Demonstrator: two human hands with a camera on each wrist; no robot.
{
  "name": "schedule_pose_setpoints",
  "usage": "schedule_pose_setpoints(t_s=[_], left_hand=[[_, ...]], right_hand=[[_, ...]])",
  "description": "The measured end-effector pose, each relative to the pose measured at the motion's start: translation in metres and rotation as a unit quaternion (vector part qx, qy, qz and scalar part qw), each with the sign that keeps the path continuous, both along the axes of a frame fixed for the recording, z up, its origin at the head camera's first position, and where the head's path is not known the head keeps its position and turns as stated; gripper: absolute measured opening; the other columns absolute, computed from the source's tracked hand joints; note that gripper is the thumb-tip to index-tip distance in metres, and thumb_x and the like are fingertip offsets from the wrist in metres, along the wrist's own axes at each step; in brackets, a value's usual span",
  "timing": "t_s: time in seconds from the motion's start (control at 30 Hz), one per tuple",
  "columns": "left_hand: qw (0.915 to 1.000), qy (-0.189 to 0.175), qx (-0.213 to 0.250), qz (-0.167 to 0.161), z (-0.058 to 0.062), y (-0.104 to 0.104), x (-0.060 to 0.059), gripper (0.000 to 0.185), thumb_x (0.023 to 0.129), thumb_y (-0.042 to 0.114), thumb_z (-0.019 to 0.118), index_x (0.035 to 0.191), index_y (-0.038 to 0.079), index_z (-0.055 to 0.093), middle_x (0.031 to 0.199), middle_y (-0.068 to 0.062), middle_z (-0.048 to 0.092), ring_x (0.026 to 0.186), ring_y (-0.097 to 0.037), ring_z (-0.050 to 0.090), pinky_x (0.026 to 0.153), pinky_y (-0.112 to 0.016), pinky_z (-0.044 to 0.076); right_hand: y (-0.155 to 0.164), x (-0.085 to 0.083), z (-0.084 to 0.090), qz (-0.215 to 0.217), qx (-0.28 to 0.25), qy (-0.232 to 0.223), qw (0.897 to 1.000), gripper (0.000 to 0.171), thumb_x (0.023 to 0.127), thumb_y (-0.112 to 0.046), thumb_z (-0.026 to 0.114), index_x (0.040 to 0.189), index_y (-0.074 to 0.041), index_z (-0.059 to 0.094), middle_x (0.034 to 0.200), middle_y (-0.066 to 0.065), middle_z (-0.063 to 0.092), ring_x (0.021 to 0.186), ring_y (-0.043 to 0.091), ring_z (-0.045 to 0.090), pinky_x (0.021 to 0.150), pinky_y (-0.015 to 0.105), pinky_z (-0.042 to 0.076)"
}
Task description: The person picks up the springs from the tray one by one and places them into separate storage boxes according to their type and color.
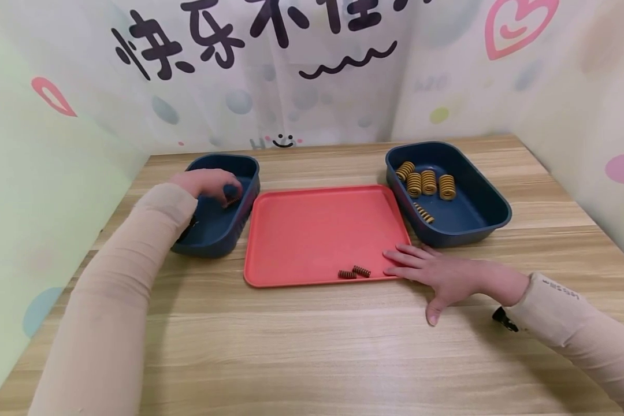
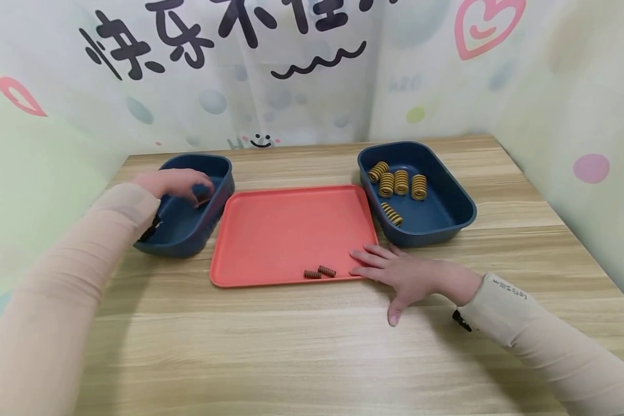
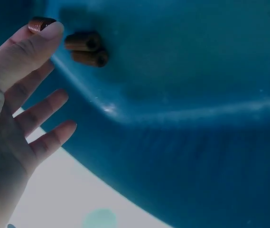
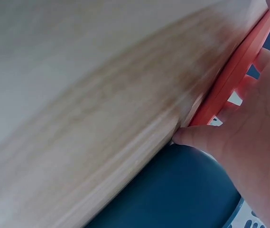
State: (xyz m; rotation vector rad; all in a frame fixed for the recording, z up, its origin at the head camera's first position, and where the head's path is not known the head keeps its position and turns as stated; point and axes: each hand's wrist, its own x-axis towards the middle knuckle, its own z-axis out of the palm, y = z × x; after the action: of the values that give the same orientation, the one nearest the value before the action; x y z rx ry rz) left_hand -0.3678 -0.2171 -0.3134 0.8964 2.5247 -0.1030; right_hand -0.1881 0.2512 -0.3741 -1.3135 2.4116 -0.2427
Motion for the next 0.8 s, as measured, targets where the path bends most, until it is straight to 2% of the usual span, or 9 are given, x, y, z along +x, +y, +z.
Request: schedule_pose_setpoints(t_s=[0.13,0.4,0.8], left_hand=[[0.9999,-0.005,-0.008,0.008,-0.007,-0.004,0.0,0.029,0.078,0.002,0.069,0.105,0.008,0.062,0.113,-0.017,0.052,0.1,-0.031,0.046,0.091,-0.048,0.04],[0.9996,0.004,0.015,0.023,-0.016,-0.016,-0.002,0.031,0.075,-0.002,0.071,0.103,0.008,0.062,0.125,-0.022,0.048,0.11,-0.037,0.044,0.096,-0.053,0.036],[0.9976,-0.006,0.052,0.046,-0.021,-0.023,0.0,0.035,0.073,-0.008,0.069,0.103,0.005,0.059,0.129,-0.025,0.043,0.116,-0.04,0.039,0.097,-0.056,0.033]], right_hand=[[0.0,0.0,0.0,0.005,-0.003,0.002,1.0,0.103,0.063,-0.064,0.066,0.141,-0.007,0.034,0.151,0.014,0.014,0.135,0.042,0.006,0.1,0.066,0.015],[-0.001,0.001,0.0,0.004,0.001,0.004,1.0,0.103,0.062,-0.065,0.066,0.141,-0.007,0.034,0.151,0.014,0.014,0.135,0.042,0.006,0.1,0.066,0.015],[0.0,0.001,0.001,0.0,0.002,-0.006,1.0,0.104,0.062,-0.066,0.065,0.141,-0.007,0.033,0.15,0.014,0.014,0.135,0.042,0.006,0.1,0.066,0.014]])
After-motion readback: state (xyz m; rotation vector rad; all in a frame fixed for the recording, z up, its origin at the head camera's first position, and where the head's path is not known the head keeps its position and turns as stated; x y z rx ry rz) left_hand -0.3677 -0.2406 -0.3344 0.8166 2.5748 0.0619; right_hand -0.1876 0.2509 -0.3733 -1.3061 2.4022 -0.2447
